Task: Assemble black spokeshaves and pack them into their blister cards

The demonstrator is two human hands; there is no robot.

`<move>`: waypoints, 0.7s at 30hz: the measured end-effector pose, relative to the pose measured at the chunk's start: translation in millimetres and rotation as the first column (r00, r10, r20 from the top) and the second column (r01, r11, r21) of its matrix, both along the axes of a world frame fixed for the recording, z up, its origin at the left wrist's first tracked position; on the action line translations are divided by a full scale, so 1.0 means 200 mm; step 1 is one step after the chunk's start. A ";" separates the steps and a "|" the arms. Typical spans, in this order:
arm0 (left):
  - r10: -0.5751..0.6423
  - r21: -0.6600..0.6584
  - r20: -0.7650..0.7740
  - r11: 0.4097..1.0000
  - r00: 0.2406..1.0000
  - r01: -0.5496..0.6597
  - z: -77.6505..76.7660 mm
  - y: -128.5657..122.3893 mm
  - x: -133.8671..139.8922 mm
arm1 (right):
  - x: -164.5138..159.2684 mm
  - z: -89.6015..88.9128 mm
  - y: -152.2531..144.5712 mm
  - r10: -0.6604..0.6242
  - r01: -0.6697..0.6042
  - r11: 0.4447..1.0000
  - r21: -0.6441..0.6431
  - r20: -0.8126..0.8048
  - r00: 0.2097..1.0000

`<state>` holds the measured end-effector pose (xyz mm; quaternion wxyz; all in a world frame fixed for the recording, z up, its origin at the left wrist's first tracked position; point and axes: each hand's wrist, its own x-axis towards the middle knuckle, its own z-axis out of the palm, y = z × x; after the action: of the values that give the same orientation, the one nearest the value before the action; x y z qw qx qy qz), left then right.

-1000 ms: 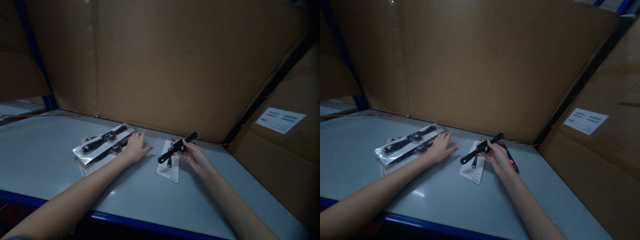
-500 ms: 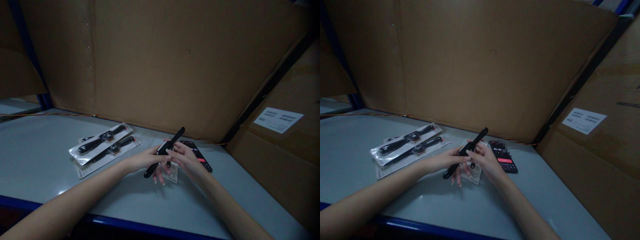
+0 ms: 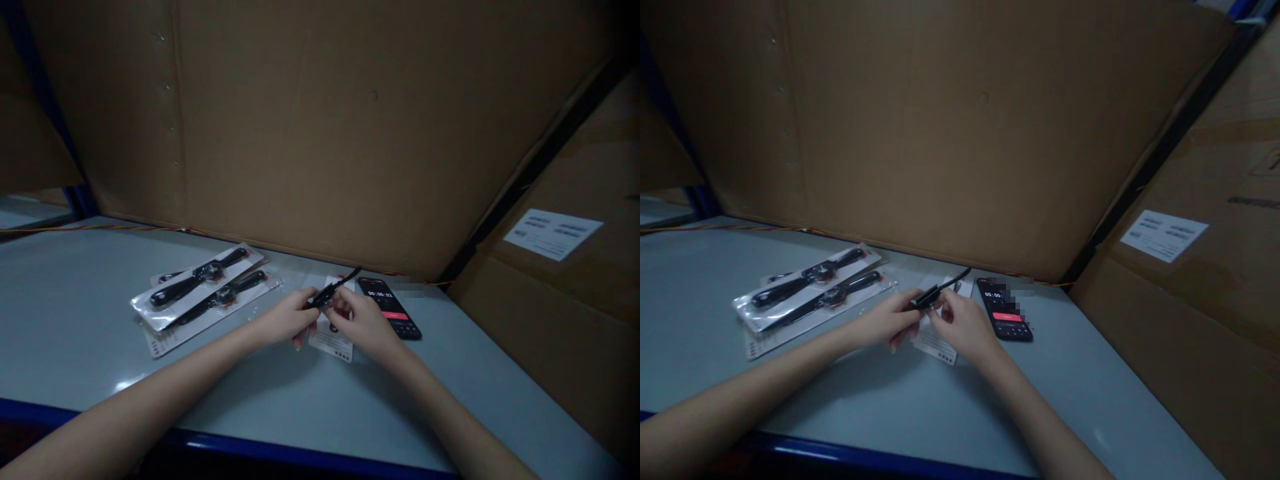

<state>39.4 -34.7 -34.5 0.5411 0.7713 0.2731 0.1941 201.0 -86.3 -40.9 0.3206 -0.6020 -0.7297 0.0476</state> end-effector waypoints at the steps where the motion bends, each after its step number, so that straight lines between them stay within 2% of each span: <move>1: -0.006 0.021 -0.002 1.000 1.000 0.006 -0.01 -0.01 0.00 | -0.01 0.00 0.00 -0.005 0.005 1.000 0.005 0.020 1.000; 4: -0.026 0.037 -0.015 0.999 1.000 0.026 -0.02 -0.02 0.00 | -0.02 0.01 -0.02 -0.031 0.023 0.997 0.072 0.119 0.992; 8: -0.036 -0.053 -0.024 0.998 0.999 0.035 -0.02 -0.01 0.00 | -0.02 0.04 -0.04 -0.062 -0.010 0.966 0.258 0.270 0.961; 11: -0.002 -0.142 -0.004 0.990 1.000 0.001 -0.01 0.01 0.01 | 0.01 0.06 -0.04 -0.128 0.081 0.935 0.345 0.117 0.985; 13: 0.030 -0.194 0.012 0.981 0.999 -0.028 -0.01 0.02 0.01 | 0.02 0.05 -0.03 -0.131 0.128 0.948 0.290 -0.009 0.991; 15: 0.063 -0.228 0.030 0.972 0.998 -0.055 0.00 0.02 0.01 | 0.02 0.04 -0.02 -0.081 0.098 0.979 0.180 -0.099 0.992; 18: 0.102 -0.235 0.055 0.968 0.993 -0.086 0.01 0.01 0.01 | 0.00 0.03 -0.02 0.037 -0.032 0.999 0.022 -0.249 0.968; 21: 0.124 -0.231 0.069 0.967 0.990 -0.105 0.03 0.01 0.01 | -0.01 0.02 -0.02 0.147 -0.179 0.982 -0.058 -0.358 0.922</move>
<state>41.0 -33.5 -28.7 0.6242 0.6788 0.3151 0.2244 199.1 -89.8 -36.1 0.4136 -0.5346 -0.7053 0.2140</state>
